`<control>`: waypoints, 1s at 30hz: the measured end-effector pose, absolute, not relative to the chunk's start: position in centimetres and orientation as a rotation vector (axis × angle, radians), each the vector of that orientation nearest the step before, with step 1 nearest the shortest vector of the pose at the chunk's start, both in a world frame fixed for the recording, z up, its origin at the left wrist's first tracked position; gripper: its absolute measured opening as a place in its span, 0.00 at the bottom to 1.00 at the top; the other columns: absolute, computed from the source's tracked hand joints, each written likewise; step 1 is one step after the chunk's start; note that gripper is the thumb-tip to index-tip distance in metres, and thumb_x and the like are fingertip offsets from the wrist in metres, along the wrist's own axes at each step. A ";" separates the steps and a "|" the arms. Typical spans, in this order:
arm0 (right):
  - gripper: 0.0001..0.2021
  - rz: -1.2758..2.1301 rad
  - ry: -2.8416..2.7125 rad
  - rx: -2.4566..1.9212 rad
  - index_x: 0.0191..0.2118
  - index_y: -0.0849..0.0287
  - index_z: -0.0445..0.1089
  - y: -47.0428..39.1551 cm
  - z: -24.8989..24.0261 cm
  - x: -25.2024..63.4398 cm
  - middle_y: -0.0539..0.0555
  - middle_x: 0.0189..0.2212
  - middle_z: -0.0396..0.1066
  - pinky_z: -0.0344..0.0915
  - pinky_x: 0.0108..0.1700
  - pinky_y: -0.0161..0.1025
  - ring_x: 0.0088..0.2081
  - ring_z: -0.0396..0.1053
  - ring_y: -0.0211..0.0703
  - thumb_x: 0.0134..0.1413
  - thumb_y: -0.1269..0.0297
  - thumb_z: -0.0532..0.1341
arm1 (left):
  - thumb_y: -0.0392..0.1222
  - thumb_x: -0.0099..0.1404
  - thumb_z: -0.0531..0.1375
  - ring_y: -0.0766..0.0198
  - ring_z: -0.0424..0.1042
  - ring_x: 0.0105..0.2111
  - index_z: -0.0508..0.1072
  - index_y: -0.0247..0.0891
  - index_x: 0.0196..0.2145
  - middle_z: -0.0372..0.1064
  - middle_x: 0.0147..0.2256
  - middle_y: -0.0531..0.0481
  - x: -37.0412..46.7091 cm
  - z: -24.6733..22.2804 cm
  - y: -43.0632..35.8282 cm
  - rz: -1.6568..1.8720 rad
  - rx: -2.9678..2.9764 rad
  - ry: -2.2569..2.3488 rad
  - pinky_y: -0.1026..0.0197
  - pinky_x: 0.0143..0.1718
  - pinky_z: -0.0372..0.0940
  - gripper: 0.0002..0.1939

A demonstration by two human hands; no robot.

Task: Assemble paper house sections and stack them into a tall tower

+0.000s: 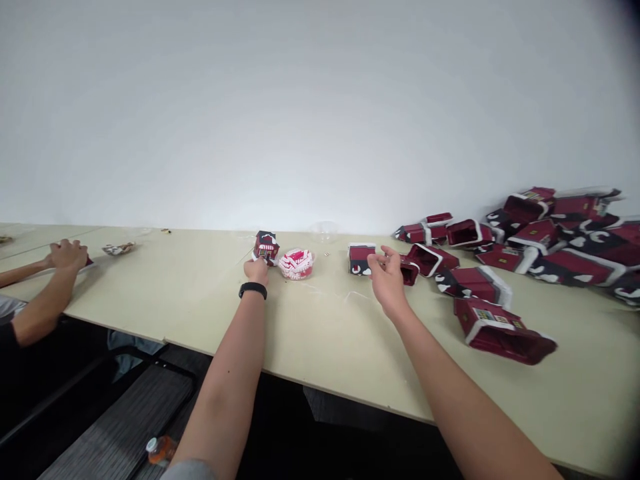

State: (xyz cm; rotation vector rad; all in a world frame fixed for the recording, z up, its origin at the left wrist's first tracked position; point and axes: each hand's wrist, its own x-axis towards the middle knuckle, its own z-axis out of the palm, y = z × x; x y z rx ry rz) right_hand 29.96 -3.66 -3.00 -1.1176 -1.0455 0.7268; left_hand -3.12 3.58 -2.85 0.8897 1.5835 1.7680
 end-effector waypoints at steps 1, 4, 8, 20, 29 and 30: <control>0.37 0.732 -1.047 -1.119 0.63 0.54 0.61 -3.7 -2.9 29.9 0.60 0.52 0.75 0.71 0.45 0.48 0.47 0.75 0.53 0.52 0.40 0.63 | 0.48 0.75 0.63 0.55 0.76 0.49 0.73 0.35 0.57 0.73 0.54 0.41 -3.0 -2.9 3.8 1.780 0.823 1.625 0.49 0.49 0.76 0.19; 0.36 0.741 -1.047 -1.138 0.62 0.54 0.62 -3.9 -2.7 29.9 0.59 0.52 0.75 0.71 0.45 0.47 0.48 0.75 0.53 0.52 0.40 0.62 | 0.42 0.73 0.64 0.59 0.77 0.43 0.73 0.31 0.54 0.75 0.47 0.42 -2.8 -3.0 4.2 1.813 0.684 1.705 0.54 0.44 0.75 0.16; 0.35 0.761 -1.054 -1.152 0.62 0.54 0.62 -4.1 -2.5 29.8 0.58 0.52 0.76 0.71 0.45 0.47 0.47 0.75 0.52 0.53 0.41 0.62 | 0.31 0.65 0.65 0.59 0.77 0.43 0.70 0.27 0.53 0.75 0.41 0.41 -2.7 -3.1 4.3 1.845 0.697 1.707 0.56 0.43 0.72 0.19; 0.32 0.813 -1.080 -1.171 0.61 0.54 0.62 -4.5 -2.2 29.7 0.57 0.51 0.75 0.69 0.47 0.46 0.46 0.74 0.50 0.55 0.45 0.60 | 0.30 0.65 0.58 0.63 0.76 0.43 0.62 0.40 0.51 0.71 0.46 0.43 -1.6 -2.0 4.5 2.018 0.986 1.527 0.58 0.46 0.73 0.18; 0.33 0.827 -1.086 -1.169 0.61 0.55 0.62 -4.7 -1.8 29.6 0.57 0.49 0.75 0.68 0.46 0.46 0.46 0.74 0.51 0.54 0.45 0.60 | 0.30 0.57 0.58 0.57 0.75 0.45 0.71 0.40 0.40 0.76 0.40 0.48 -0.7 -0.9 4.1 1.841 1.605 1.499 0.55 0.53 0.69 0.12; 0.33 0.828 -1.088 -1.173 0.61 0.55 0.62 -4.7 -1.8 29.6 0.57 0.50 0.74 0.68 0.46 0.46 0.46 0.74 0.51 0.54 0.45 0.60 | 0.30 0.58 0.58 0.56 0.75 0.46 0.73 0.40 0.40 0.77 0.41 0.48 -0.7 -0.9 4.0 1.819 1.644 1.513 0.54 0.55 0.68 0.13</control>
